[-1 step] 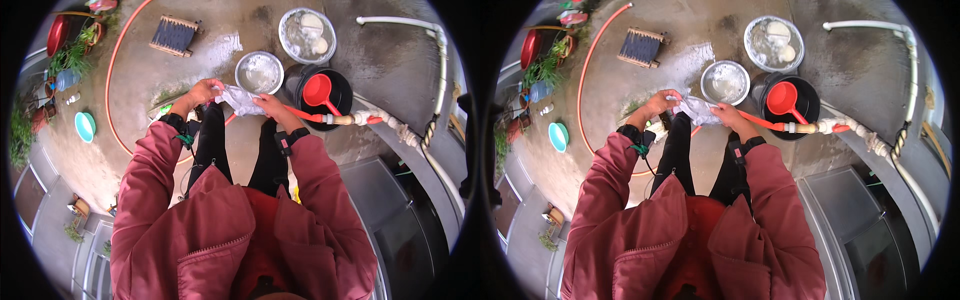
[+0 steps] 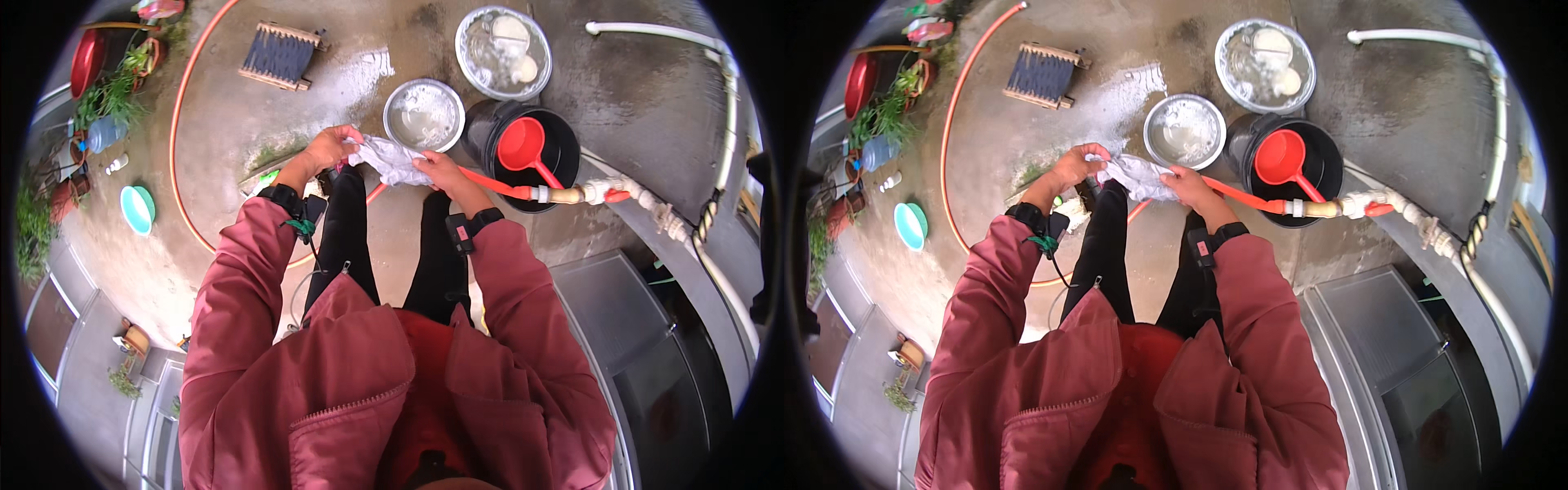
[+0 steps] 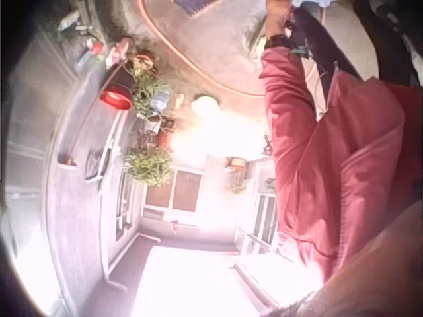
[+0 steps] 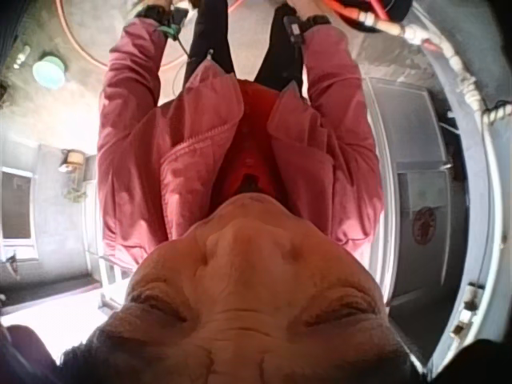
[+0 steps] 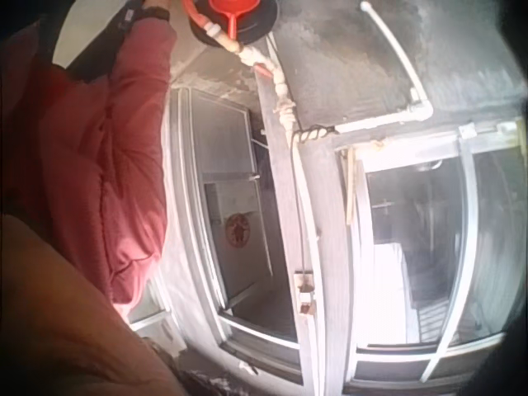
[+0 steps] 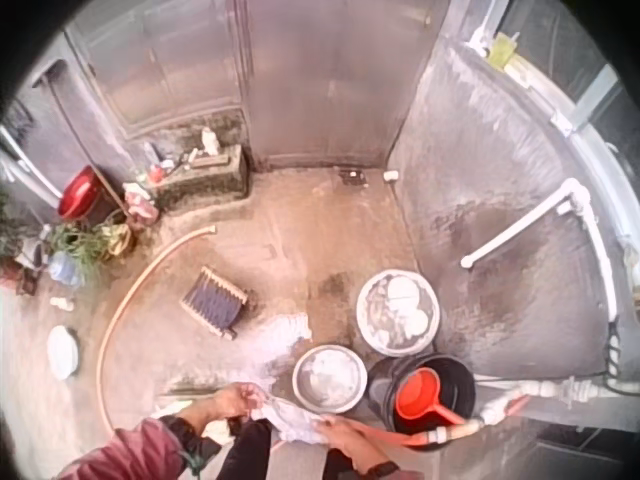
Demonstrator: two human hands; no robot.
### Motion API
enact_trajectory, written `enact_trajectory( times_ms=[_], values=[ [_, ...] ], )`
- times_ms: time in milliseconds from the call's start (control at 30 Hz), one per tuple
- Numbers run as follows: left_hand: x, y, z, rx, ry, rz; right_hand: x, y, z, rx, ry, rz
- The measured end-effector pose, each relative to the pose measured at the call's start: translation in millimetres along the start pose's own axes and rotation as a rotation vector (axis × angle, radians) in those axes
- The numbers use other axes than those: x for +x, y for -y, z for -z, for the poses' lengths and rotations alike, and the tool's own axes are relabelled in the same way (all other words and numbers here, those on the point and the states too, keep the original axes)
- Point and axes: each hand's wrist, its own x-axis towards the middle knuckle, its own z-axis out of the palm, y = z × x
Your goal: The person wipes a white pot lid with a cloth, then moves outside to wash the lid and chopsticks in a basin of soapy water. They rinse the items and place them in a second basin.
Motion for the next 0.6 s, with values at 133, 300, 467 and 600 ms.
enact_trajectory(
  times_ms=[133,300,467,600],
  values=[
    [68.2,50.4,6.1,0.058,-0.112,-0.046,74.2,-61.9,2.3,-0.062,-0.231,0.117],
    [147.4,86.2,-27.4,-0.168,-0.114,0.02,163.3,-122.3,35.9,-0.314,-0.481,0.043],
    [203.1,118.1,-50.0,-0.078,-0.144,0.002,251.0,-173.7,64.9,-0.646,-0.59,0.044],
    [220.2,153.5,-43.0,-0.307,-0.078,0.097,326.5,-203.2,62.4,-0.554,-0.382,-0.035]
  ],
)
